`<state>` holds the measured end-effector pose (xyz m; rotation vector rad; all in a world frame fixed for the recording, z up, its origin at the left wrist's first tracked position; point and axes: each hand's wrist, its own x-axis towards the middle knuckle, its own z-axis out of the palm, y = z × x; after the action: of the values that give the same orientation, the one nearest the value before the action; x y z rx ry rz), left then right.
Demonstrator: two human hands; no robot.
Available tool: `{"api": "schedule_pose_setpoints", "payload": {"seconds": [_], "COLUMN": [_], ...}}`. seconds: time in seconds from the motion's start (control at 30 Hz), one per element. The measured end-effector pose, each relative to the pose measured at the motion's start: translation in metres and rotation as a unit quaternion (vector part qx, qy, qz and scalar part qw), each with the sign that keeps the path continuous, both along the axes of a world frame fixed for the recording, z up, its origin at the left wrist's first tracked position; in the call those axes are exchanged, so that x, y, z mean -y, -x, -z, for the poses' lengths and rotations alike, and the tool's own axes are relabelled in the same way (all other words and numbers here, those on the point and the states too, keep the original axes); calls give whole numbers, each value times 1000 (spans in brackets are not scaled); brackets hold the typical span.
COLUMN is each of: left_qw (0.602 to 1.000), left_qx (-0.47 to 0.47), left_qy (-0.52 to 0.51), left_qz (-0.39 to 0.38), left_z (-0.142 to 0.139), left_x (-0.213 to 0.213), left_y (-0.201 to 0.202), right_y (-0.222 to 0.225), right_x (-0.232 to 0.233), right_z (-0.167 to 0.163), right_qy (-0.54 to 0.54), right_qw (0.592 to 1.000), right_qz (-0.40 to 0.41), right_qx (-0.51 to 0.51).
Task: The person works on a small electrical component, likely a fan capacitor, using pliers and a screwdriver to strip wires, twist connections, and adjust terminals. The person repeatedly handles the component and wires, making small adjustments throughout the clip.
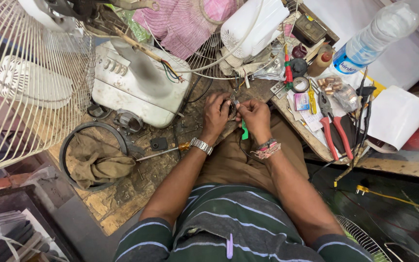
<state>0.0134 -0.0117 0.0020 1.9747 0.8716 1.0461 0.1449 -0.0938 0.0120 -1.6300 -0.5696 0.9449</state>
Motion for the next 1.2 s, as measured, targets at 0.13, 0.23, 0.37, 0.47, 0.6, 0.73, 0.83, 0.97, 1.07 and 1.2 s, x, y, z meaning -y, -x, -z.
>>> {"api": "schedule_pose_setpoints", "payload": {"seconds": [0.13,0.23,0.37,0.47,0.6,0.73,0.83,0.97,1.07,1.2], "left_qw": [1000,999,999,1000,1000,1000,1000,1000,999,999], "left_qx": [-19,-31,-24,-22,-21,-15,-10,-15,-25,-24], "left_qy": [21,26,32,13,6,9,9,21,32,33], "left_qz": [-1,-6,-8,-9,-15,-15,-13,-11,-10,-9], "left_z": [1,2,5,7,9,7,6,6,5,6], "left_x": [1,2,1,-1,-1,-2,-1,-1,-1,-1], "left_y": [0,-1,-3,-3,-4,-4,-4,-3,-3,-4], "right_y": [2,-6,-18,-16,-10,-4,-5,-12,-15,-15], "right_x": [-2,-5,-8,-9,0,-4,-5,-1,0,-4], "right_z": [5,7,3,-5,-18,-20,-15,-11,-10,-9], "right_qy": [2,5,-6,58,-53,-68,-10,-6,99,40], "right_qw": [1000,999,998,992,834,855,938,926,977,996], "right_qz": [17,-7,-53,-43,-77,-69,-35,-29,-40,-51], "right_qx": [-12,-43,-32,100,544,509,345,377,184,60]}}
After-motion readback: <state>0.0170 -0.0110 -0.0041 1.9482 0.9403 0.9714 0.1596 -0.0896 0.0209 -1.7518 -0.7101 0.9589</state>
